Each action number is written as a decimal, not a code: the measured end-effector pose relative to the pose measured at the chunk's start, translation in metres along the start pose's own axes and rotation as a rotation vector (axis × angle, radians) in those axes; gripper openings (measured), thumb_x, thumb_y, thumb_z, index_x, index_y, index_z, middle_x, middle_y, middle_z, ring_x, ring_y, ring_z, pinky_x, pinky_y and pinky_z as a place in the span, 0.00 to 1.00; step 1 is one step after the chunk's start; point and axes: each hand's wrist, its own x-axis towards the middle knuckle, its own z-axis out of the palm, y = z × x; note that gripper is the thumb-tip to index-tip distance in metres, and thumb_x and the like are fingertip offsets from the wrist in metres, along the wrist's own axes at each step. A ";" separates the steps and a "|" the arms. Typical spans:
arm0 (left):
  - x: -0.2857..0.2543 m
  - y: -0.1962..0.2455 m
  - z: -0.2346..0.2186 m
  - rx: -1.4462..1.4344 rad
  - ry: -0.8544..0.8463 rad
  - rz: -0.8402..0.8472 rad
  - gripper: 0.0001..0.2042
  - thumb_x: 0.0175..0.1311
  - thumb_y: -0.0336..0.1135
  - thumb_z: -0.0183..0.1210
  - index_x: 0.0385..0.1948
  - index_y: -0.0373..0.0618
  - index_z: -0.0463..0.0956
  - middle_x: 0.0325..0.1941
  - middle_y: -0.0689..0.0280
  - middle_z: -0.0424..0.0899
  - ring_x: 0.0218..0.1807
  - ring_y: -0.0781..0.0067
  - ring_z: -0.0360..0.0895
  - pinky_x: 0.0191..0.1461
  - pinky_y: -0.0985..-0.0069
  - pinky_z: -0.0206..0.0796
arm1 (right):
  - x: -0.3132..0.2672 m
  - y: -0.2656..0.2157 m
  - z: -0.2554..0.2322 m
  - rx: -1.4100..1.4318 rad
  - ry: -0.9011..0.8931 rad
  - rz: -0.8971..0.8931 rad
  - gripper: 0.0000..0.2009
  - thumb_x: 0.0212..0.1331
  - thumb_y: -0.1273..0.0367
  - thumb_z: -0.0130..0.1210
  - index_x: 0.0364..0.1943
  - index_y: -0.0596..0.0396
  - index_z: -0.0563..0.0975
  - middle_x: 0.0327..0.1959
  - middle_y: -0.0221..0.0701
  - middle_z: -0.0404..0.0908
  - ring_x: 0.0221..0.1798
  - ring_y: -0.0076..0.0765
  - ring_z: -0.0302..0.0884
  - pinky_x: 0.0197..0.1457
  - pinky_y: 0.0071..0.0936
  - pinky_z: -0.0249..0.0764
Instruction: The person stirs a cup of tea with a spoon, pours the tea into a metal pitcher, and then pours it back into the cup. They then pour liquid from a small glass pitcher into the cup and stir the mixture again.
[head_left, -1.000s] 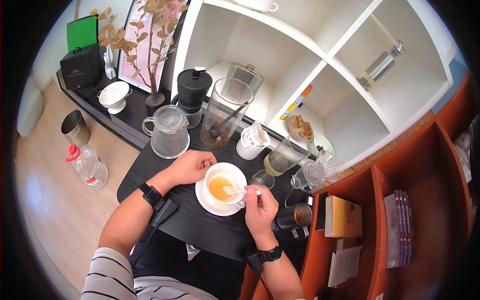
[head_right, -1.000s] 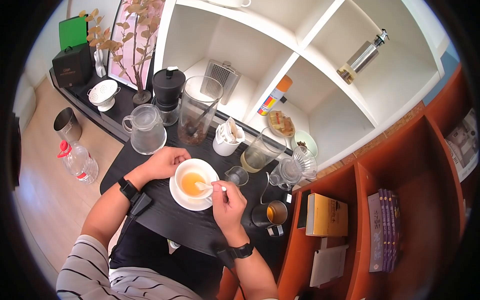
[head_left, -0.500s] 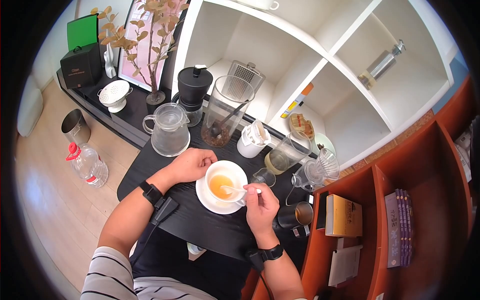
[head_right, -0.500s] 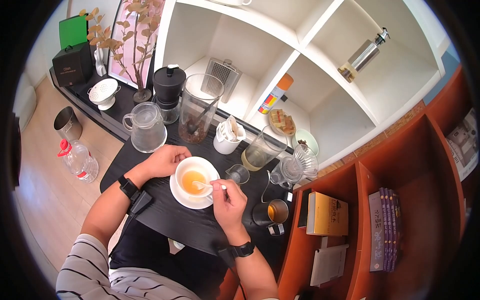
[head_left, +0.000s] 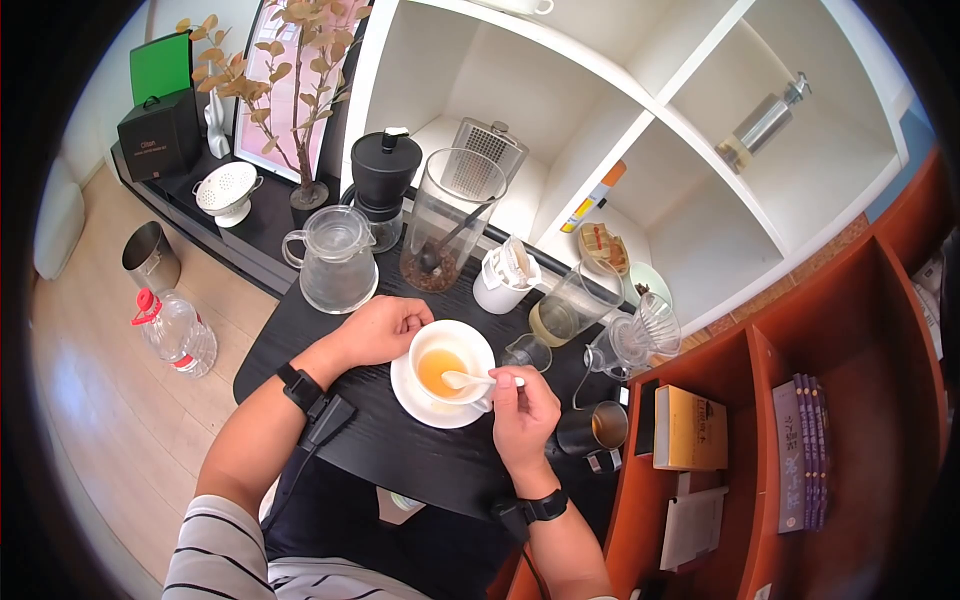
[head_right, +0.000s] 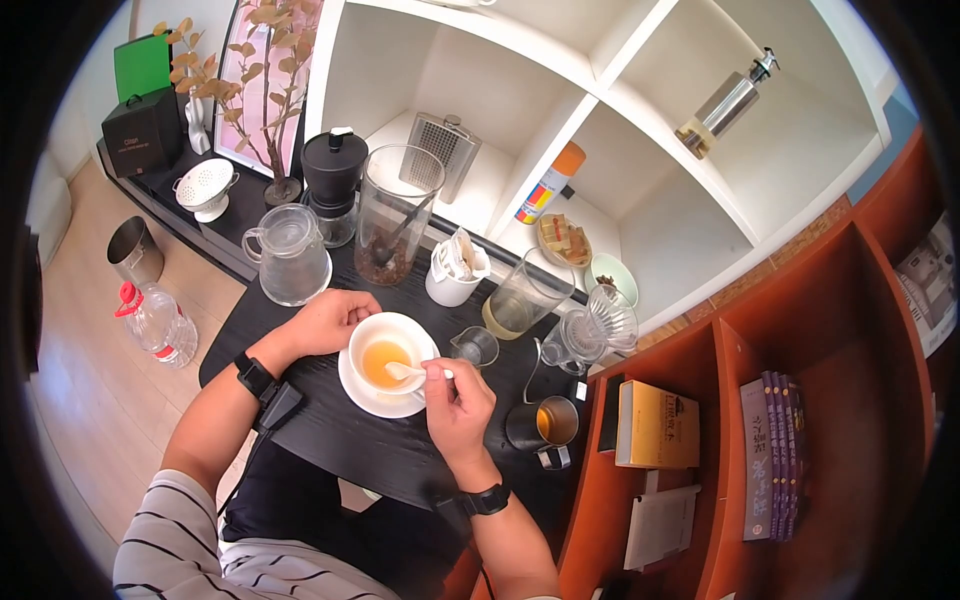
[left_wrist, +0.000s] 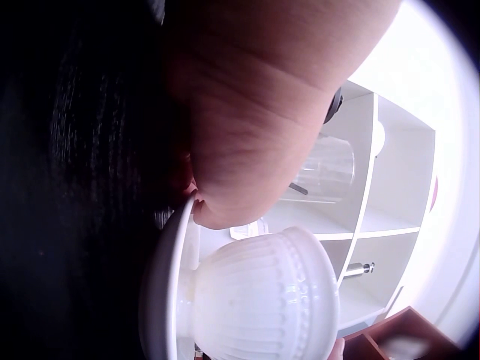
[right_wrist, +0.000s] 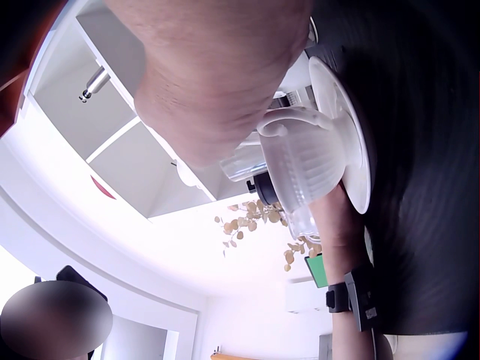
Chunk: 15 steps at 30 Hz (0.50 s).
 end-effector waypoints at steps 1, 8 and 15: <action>0.000 0.000 0.000 0.001 -0.001 0.000 0.07 0.67 0.25 0.65 0.44 0.38 0.84 0.29 0.69 0.86 0.31 0.83 0.79 0.37 0.78 0.73 | 0.000 0.001 0.001 0.023 0.040 0.013 0.04 0.72 0.73 0.63 0.41 0.59 0.86 0.26 0.25 0.77 0.25 0.17 0.64 0.29 0.21 0.61; 0.000 -0.003 0.001 -0.014 0.002 -0.001 0.07 0.66 0.26 0.66 0.44 0.38 0.84 0.29 0.69 0.86 0.31 0.83 0.80 0.38 0.78 0.73 | 0.000 0.004 0.000 0.012 0.035 -0.014 0.03 0.72 0.74 0.63 0.42 0.60 0.86 0.27 0.25 0.78 0.25 0.16 0.64 0.29 0.20 0.60; 0.001 -0.002 0.000 -0.002 -0.005 0.011 0.08 0.66 0.28 0.67 0.44 0.39 0.84 0.29 0.69 0.86 0.31 0.83 0.80 0.37 0.78 0.73 | -0.003 0.007 0.002 0.015 0.043 0.030 0.05 0.75 0.73 0.62 0.45 0.60 0.84 0.30 0.23 0.80 0.28 0.13 0.69 0.32 0.17 0.65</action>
